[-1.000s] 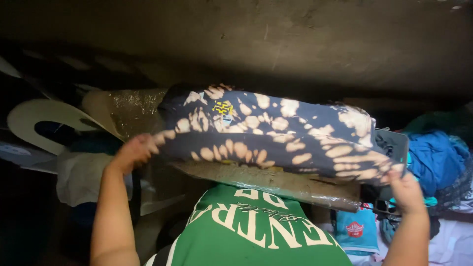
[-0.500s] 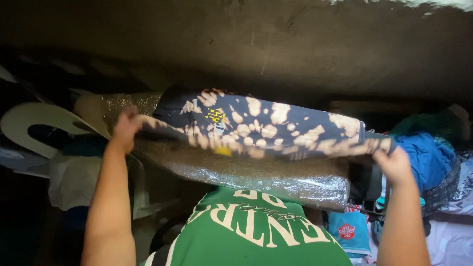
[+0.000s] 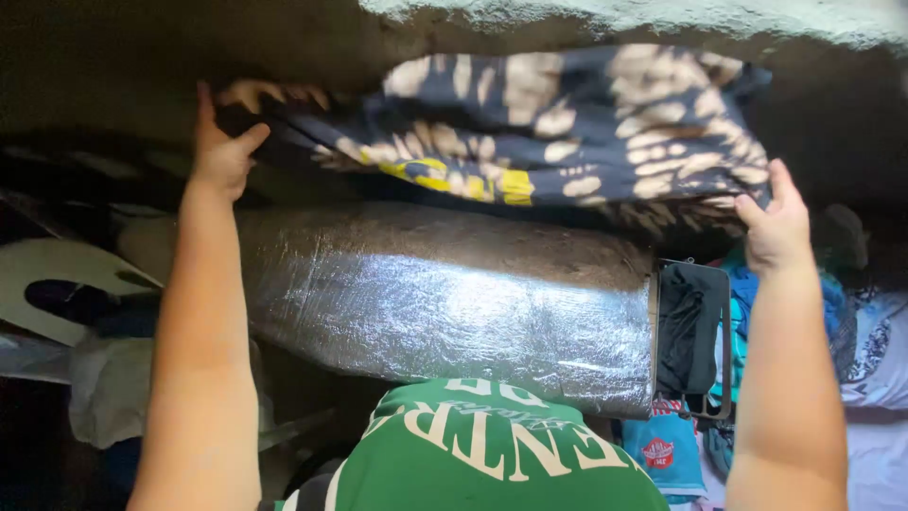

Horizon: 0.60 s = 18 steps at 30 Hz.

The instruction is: Folding various items of clothing including t-shirts and a hoodie on an ironing board and placing them in piles on a bed.

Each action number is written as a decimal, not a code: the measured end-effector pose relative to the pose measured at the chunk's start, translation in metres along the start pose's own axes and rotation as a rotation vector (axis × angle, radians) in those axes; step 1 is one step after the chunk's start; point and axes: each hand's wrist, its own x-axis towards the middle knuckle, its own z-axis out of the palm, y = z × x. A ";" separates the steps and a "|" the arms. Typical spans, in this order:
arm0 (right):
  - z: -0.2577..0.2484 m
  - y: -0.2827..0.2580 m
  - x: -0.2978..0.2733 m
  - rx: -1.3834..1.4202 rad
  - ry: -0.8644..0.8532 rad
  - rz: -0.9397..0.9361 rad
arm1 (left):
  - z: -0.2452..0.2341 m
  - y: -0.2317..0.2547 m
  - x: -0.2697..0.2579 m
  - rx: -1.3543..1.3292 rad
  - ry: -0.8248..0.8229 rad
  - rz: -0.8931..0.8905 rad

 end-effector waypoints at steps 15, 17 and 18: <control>-0.021 -0.015 -0.020 0.253 0.322 -0.089 | -0.059 0.027 0.005 -0.192 -0.088 0.111; -0.028 0.013 -0.057 0.108 0.321 -0.052 | -0.056 0.023 -0.038 -0.030 -0.046 -0.065; -0.031 0.027 -0.075 -0.036 0.317 -0.014 | -0.055 0.022 -0.059 0.130 -0.008 -0.241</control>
